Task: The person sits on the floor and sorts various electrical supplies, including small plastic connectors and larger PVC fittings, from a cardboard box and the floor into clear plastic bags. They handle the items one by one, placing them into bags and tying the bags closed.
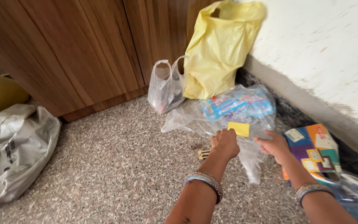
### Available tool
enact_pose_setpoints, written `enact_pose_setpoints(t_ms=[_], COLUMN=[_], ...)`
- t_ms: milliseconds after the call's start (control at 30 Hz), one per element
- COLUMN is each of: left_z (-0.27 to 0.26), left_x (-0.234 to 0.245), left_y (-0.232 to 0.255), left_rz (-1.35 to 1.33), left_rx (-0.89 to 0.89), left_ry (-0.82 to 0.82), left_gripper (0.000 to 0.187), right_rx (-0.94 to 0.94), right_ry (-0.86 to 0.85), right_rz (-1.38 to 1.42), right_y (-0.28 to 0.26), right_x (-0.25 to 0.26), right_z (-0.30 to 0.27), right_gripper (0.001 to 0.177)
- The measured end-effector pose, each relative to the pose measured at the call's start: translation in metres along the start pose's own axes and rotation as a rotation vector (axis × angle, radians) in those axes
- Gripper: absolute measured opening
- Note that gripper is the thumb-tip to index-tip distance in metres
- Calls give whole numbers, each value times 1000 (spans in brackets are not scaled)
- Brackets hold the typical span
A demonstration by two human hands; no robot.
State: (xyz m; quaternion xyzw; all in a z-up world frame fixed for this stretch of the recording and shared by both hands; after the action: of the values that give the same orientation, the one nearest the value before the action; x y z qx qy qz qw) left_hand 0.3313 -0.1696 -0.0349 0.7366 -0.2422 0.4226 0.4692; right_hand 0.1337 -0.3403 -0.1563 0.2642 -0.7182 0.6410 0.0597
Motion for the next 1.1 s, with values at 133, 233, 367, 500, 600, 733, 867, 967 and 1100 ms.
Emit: enact_pose_setpoints(t_ms=[133, 233, 367, 500, 600, 733, 867, 967, 1100], left_z=[14, 27, 27, 12, 15, 36, 44, 40, 35], left_x=[-13, -13, 20, 61, 56, 27, 11, 15, 16], left_y=[-15, -21, -17, 0, 2, -7, -31, -38, -30], left_rz=[-17, -55, -263, -405, -267, -129, -139, -164, -131], left_rx=[59, 86, 90, 52, 99, 114, 114, 91, 92], left_ry=[-8, 51, 209, 338, 279, 285, 247, 222, 234], left_gripper=[45, 47, 63, 76, 80, 45, 39, 40, 43], right_rx=[1, 345, 960, 1173, 1183, 1343, 1141, 1043, 57], right_ry=[45, 178, 238, -45, -314, -314, -109, 306, 101], right_rz=[131, -161, -300, -608, -902, -711, -867, -444, 244], right_y=[2, -61, -173, -201, -179, -196, -195, -196, -89], right_x=[-2, 1, -24, -72, -107, -97, -73, -14, -24], right_z=[9, -28, -105, -153, -169, -206, -184, -164, -73], right_gripper=[66, 42, 30, 28, 21, 27, 16, 12, 44])
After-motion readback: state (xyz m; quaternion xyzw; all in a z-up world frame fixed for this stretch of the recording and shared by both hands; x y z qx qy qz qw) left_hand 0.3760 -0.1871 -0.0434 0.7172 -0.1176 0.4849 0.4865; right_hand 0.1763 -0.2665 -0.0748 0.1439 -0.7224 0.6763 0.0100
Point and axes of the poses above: each hand's wrist, its own z-axis towards the middle knuckle, its own x-axis out of the back of the hand, y = z × x, the point moved 10 cm from there along z, towards the middle knuckle, and after that the axes turned 8 degrees about x, right-handed, at the moved point
